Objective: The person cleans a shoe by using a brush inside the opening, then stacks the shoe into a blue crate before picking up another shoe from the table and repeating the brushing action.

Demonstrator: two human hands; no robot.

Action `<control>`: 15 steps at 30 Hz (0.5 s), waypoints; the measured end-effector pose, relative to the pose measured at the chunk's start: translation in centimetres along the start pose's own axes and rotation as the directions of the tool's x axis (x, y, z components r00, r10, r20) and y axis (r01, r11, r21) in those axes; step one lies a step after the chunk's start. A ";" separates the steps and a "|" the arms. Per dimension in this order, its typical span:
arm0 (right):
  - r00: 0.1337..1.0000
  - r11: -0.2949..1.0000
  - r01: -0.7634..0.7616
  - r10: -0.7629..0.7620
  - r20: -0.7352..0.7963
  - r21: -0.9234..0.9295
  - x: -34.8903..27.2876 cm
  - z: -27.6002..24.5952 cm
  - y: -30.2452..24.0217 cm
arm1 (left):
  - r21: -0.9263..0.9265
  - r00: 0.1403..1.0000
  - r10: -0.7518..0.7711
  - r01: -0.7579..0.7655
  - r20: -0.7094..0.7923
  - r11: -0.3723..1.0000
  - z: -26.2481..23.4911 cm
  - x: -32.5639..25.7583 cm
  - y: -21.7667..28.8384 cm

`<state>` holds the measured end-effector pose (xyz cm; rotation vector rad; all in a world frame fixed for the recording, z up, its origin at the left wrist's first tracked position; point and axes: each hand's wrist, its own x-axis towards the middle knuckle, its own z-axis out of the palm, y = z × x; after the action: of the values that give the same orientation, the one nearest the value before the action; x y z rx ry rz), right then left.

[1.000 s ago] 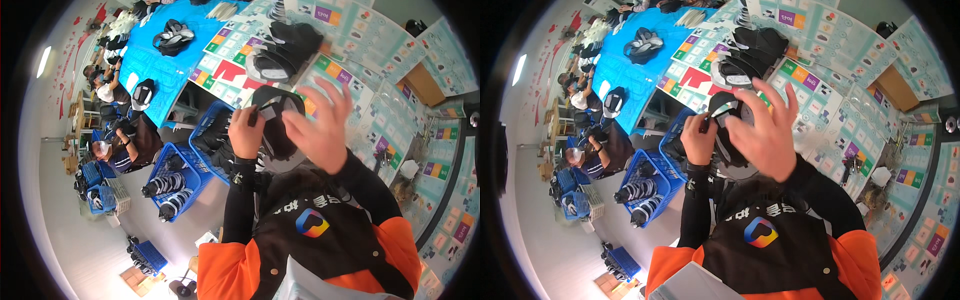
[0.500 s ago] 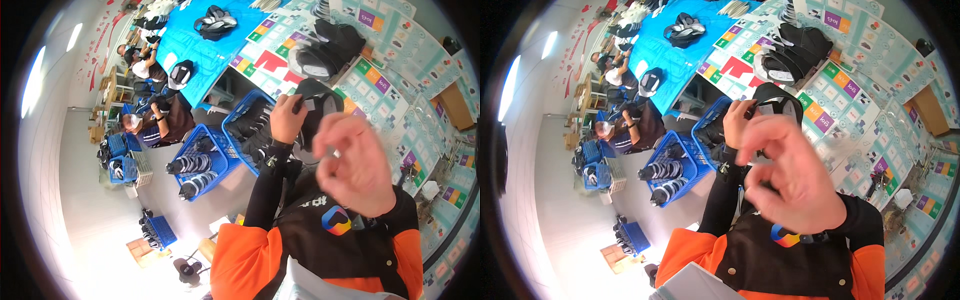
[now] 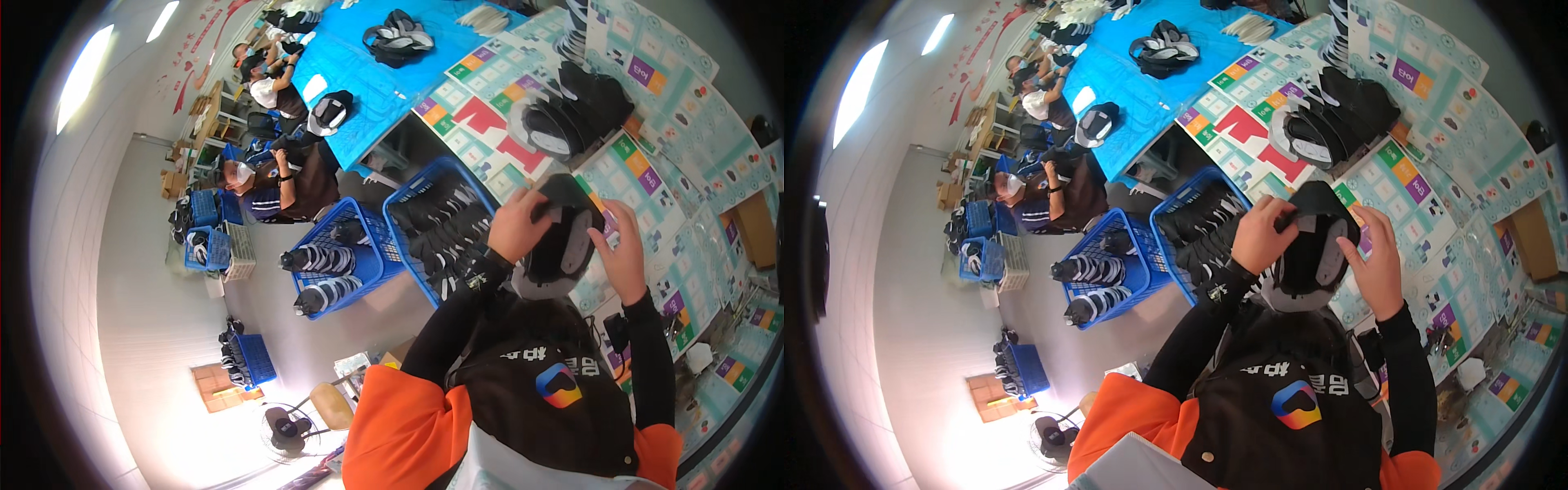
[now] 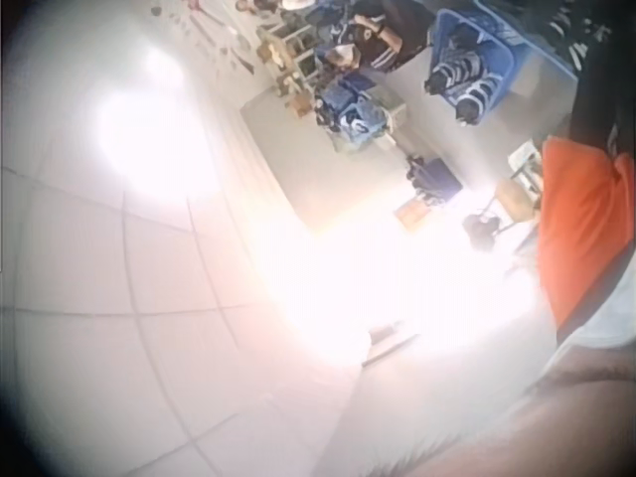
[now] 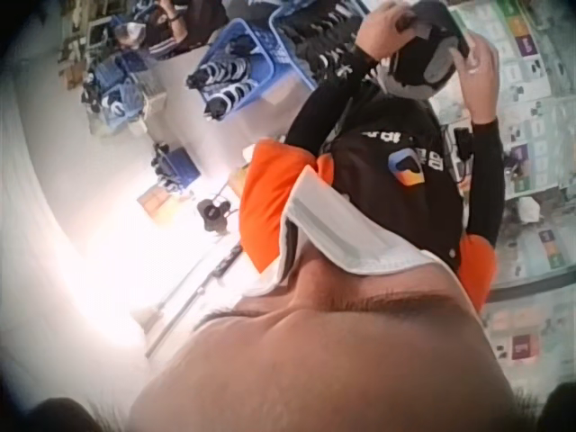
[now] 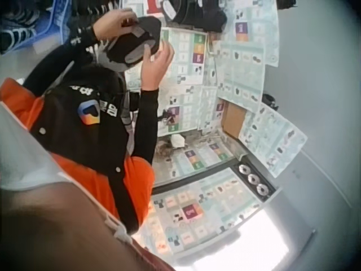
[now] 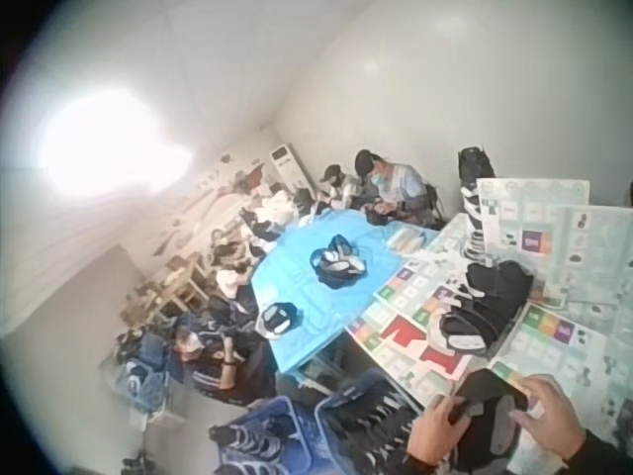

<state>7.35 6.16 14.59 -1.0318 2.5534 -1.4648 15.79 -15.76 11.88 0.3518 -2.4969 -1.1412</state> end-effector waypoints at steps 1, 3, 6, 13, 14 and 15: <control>1.000 1.000 0.008 -0.008 -0.003 -0.003 -0.4 0.4 1.7 | -0.001 1.000 0.006 -0.006 -0.007 1.000 0.0 -0.1 0.1; 0.988 0.968 -0.153 0.153 0.017 0.197 -1.1 1.8 4.7 | -0.060 0.998 0.051 -0.048 0.047 0.997 0.3 -0.2 -0.3; 0.982 0.924 -0.160 0.185 -0.040 0.346 -0.8 3.0 6.1 | -0.097 0.998 0.047 -0.042 0.048 0.994 -0.1 -0.6 -1.1; 0.974 0.879 -0.198 0.225 -0.011 0.434 -0.6 3.7 8.2 | -0.126 0.996 0.085 -0.084 0.001 0.988 0.6 -1.6 -2.6; 0.975 0.878 -0.197 0.223 -0.010 0.436 -0.6 3.8 8.1 | -0.134 0.997 0.069 -0.072 -0.025 0.988 1.1 -1.8 -2.8; 0.966 0.866 -0.236 0.258 0.011 0.442 -0.6 3.7 7.9 | -0.130 0.997 0.068 -0.071 -0.026 0.989 1.5 -2.0 -3.1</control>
<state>4.85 6.31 6.24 -0.5844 2.1176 -1.8773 17.20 -15.99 8.13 0.2375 -2.3814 -1.2586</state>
